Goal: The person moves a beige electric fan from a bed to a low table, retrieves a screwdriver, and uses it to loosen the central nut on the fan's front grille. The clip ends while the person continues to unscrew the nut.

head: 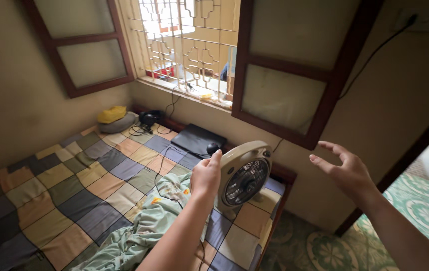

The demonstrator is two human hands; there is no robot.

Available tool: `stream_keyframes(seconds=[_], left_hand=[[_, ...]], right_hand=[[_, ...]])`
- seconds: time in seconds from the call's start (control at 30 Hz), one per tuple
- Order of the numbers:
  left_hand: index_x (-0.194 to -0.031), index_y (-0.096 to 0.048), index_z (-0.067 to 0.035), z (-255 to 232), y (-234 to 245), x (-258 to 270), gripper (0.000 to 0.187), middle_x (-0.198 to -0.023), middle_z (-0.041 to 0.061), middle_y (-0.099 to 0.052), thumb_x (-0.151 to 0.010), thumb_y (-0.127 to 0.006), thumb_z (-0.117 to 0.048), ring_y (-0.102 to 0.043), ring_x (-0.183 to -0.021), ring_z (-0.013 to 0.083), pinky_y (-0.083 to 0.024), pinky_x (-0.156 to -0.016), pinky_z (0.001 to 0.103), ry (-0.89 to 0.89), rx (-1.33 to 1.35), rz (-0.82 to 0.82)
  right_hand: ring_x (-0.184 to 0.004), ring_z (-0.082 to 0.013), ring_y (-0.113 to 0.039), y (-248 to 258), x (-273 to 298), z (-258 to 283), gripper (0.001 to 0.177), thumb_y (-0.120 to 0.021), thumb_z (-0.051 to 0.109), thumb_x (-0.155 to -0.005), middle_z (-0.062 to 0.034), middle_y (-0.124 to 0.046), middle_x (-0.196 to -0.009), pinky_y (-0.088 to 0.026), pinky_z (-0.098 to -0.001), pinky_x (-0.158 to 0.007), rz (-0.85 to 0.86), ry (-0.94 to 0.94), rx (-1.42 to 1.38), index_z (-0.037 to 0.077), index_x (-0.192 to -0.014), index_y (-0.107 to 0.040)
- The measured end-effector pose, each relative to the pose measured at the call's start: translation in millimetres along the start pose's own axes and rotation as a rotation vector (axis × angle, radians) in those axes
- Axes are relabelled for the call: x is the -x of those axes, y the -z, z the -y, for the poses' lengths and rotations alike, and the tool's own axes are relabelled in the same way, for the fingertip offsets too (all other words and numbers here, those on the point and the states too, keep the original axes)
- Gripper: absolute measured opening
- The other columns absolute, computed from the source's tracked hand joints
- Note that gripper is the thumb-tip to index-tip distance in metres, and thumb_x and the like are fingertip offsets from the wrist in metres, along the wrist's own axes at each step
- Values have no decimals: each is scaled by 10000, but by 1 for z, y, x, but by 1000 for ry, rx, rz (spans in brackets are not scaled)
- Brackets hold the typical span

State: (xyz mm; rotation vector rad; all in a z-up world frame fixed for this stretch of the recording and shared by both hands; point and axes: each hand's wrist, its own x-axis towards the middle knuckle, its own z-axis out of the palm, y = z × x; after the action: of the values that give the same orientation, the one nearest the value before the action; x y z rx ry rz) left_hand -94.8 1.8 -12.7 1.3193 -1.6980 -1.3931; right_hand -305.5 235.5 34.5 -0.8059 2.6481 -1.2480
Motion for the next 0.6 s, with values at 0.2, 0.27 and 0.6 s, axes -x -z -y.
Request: stream_keyframes(seconds=[0.2,0.27,0.6], left_hand=[[-1149,-778,-123,-24,-45,-12,633,-1126,119,-773,-852,-580,-646,-678,-1144,295,-476,-1040,405,16,-95,-172],[-1159,-771,-124,-27,-63,-17,632,-1137,114,-765,-838,-592,-638,-687,-1144,290,-492,-1032,408,32,-76,-184],[-1193,-745,-144,-21,-108,-32,635,-1298,137,-662,-840,-592,-648,-637,-1214,296,-477,-1064,421,90,-103,-270]], right_hand=[[-1541,-321,-304,18,-87,-49,955,-765,521,-758,-151,-371,-1644,-297,-474,-1209,95,119,35,186,-1574,-398],[-1540,-313,-309,21,-113,-63,964,-769,515,-745,-128,-373,-1649,-304,-477,-1214,137,95,71,217,-1583,-395],[-1523,-323,-362,3,-199,-113,925,-710,624,-766,-108,-427,-1628,-342,-496,-1206,296,118,173,258,-1574,-448]])
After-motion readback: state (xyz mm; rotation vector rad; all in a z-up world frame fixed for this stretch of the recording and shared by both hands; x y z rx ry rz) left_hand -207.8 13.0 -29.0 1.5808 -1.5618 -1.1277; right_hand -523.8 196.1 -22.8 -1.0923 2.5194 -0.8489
